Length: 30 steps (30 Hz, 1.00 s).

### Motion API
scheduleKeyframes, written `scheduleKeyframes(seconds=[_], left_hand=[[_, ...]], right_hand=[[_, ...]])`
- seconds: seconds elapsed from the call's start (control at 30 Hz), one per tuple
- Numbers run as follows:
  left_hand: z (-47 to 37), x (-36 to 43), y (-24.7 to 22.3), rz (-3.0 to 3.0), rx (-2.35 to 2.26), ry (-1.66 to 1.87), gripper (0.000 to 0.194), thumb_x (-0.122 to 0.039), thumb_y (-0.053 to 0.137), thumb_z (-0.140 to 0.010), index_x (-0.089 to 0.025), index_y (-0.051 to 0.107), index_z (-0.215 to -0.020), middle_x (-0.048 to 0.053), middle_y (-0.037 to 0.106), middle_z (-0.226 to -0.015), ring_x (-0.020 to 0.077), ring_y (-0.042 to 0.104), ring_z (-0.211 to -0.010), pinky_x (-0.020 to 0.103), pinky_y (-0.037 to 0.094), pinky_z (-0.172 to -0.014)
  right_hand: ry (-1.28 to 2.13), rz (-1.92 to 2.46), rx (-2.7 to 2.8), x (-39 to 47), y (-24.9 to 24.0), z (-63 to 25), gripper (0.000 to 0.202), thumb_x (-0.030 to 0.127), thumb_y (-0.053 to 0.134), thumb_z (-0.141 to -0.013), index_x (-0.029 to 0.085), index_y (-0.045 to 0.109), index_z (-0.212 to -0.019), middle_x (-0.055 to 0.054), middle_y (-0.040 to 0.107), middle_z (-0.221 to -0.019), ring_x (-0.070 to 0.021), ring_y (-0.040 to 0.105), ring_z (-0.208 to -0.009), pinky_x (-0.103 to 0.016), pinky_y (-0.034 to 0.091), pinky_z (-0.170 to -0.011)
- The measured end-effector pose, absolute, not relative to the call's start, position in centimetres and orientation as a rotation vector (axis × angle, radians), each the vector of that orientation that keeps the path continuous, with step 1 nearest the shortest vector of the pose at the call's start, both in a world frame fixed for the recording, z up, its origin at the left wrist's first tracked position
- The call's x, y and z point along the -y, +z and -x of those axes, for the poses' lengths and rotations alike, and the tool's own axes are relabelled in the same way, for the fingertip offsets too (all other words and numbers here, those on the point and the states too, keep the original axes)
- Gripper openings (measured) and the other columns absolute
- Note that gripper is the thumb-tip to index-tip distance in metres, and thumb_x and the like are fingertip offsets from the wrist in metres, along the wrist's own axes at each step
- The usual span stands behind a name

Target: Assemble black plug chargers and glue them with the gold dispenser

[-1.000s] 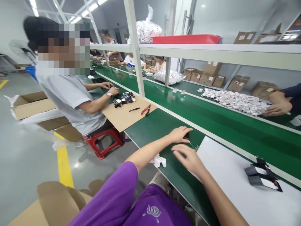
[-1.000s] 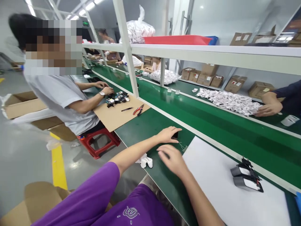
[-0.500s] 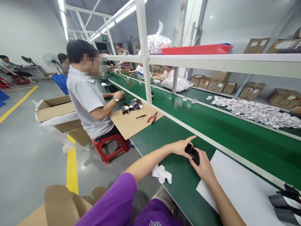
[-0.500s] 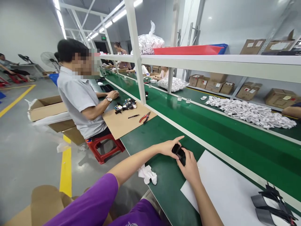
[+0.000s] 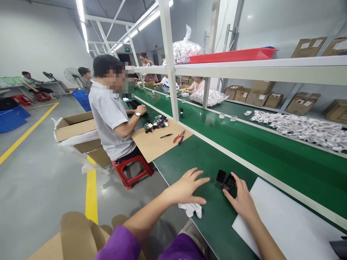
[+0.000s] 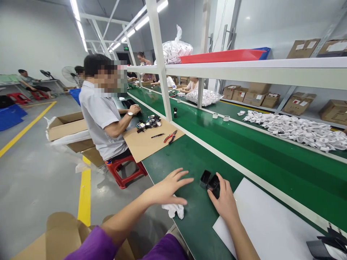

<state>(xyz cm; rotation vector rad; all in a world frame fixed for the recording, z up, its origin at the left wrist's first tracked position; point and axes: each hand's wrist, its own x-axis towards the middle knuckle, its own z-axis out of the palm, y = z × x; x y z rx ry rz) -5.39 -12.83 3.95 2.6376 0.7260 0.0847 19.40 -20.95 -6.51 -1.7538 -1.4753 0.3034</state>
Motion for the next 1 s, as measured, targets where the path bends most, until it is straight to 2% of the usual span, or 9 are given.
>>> scheduleKeyframes(seconds=[0.1, 0.2, 0.3, 0.4, 0.53, 0.67, 0.8, 0.9, 1.0], left_hand=[[8.5, 14.7, 1.7, -2.615, -0.776, -0.126, 0.070, -0.061, 0.057, -0.086, -0.035, 0.037, -0.148, 0.014, 0.017, -0.163, 0.0453, 0.012, -0.148, 0.066, 0.022, -0.114], [9.2, 14.0, -0.9, -2.626, -0.912, -0.090, 0.061, -0.054, 0.050, -0.093, -0.036, 0.035, -0.149, 0.011, 0.013, -0.164, 0.0409, 0.010, -0.150, 0.065, 0.016, -0.117], [8.5, 11.0, -2.3, -2.599, -1.219, 0.141, 0.057, -0.046, 0.055, -0.093, -0.030, 0.043, -0.146, 0.013, 0.026, -0.161, 0.0368, 0.019, -0.149, 0.059, 0.019, -0.118], [7.8, 6.9, -2.3, -2.532, -1.454, 0.339, 0.055, -0.041, 0.058, -0.091, -0.023, 0.048, -0.142, 0.016, 0.040, -0.153, 0.0384, 0.030, -0.145, 0.060, 0.026, -0.115], [8.2, 1.0, 0.0, -2.509, -1.565, 0.493, 0.053, -0.047, 0.058, -0.091, -0.023, 0.050, -0.138, 0.015, 0.048, -0.145, 0.0318, 0.043, -0.135, 0.052, 0.035, -0.111], [9.7, -7.5, 3.7, -2.391, -1.884, 0.651, 0.043, -0.046, 0.054, -0.094, -0.018, 0.056, -0.126, 0.011, 0.056, -0.131, 0.0275, 0.051, -0.123, 0.051, 0.039, -0.105], [11.1, -17.4, 6.3, -2.193, -2.241, 0.694, 0.042, -0.044, 0.054, -0.090, -0.011, 0.064, -0.114, 0.022, 0.058, -0.123, 0.0385, 0.043, -0.125, 0.052, 0.036, -0.101], [11.3, -23.3, 6.4, -2.053, -2.406, 0.662, 0.043, -0.046, 0.060, -0.084, -0.009, 0.067, -0.106, 0.026, 0.058, -0.120, 0.0421, 0.044, -0.120, 0.051, 0.037, -0.096], [11.0, -27.3, 5.1, -1.960, -2.511, 0.645, 0.044, -0.047, 0.064, -0.081, -0.008, 0.067, -0.102, 0.028, 0.054, -0.123, 0.0439, 0.042, -0.120, 0.052, 0.038, -0.094]], right_hand=[[0.317, 1.787, 1.495, 20.9, -6.2, -19.5, 0.064, 0.052, 0.046, -0.089, 0.025, 0.033, -0.145, -0.011, 0.051, -0.118, -0.0300, 0.057, -0.109, -0.047, 0.053, -0.089], [0.338, 1.815, 1.502, 21.1, -5.8, -19.5, 0.065, 0.054, 0.044, -0.089, 0.023, 0.032, -0.145, -0.012, 0.052, -0.117, -0.0302, 0.056, -0.108, -0.047, 0.053, -0.088], [0.373, 1.838, 1.499, 21.3, -5.5, -19.4, 0.067, 0.056, 0.043, -0.089, 0.024, 0.030, -0.146, -0.012, 0.051, -0.121, -0.0300, 0.056, -0.109, -0.045, 0.054, -0.086], [0.404, 1.879, 1.486, 21.6, -5.2, -19.3, 0.067, 0.057, 0.042, -0.089, 0.026, 0.029, -0.147, -0.012, 0.050, -0.125, -0.0299, 0.056, -0.109, -0.043, 0.056, -0.078], [0.410, 1.907, 1.470, 21.9, -5.2, -19.1, 0.068, 0.058, 0.043, -0.089, 0.027, 0.027, -0.148, -0.011, 0.052, -0.124, -0.0298, 0.058, -0.108, -0.040, 0.057, -0.072], [0.359, 1.913, 1.481, 22.0, -5.6, -19.1, 0.066, 0.057, 0.043, -0.091, 0.027, 0.027, -0.148, -0.011, 0.056, -0.122, -0.0300, 0.058, -0.111, -0.042, 0.058, -0.078], [0.307, 1.924, 1.500, 22.1, -6.2, -19.3, 0.065, 0.057, 0.046, -0.091, 0.030, 0.030, -0.148, -0.010, 0.059, -0.121, -0.0294, 0.062, -0.109, -0.043, 0.060, -0.080], [0.310, 1.890, 1.525, 22.1, -6.5, -19.3, 0.062, 0.053, 0.050, -0.091, 0.033, 0.032, -0.146, -0.008, 0.062, -0.121, -0.0278, 0.066, -0.105, -0.040, 0.062, -0.076], [0.297, 1.890, 1.494, 22.0, -6.3, -18.7, 0.056, 0.052, 0.053, -0.089, 0.034, 0.040, -0.141, -0.008, 0.064, -0.119, -0.0301, 0.067, -0.103, -0.044, 0.062, -0.077]])
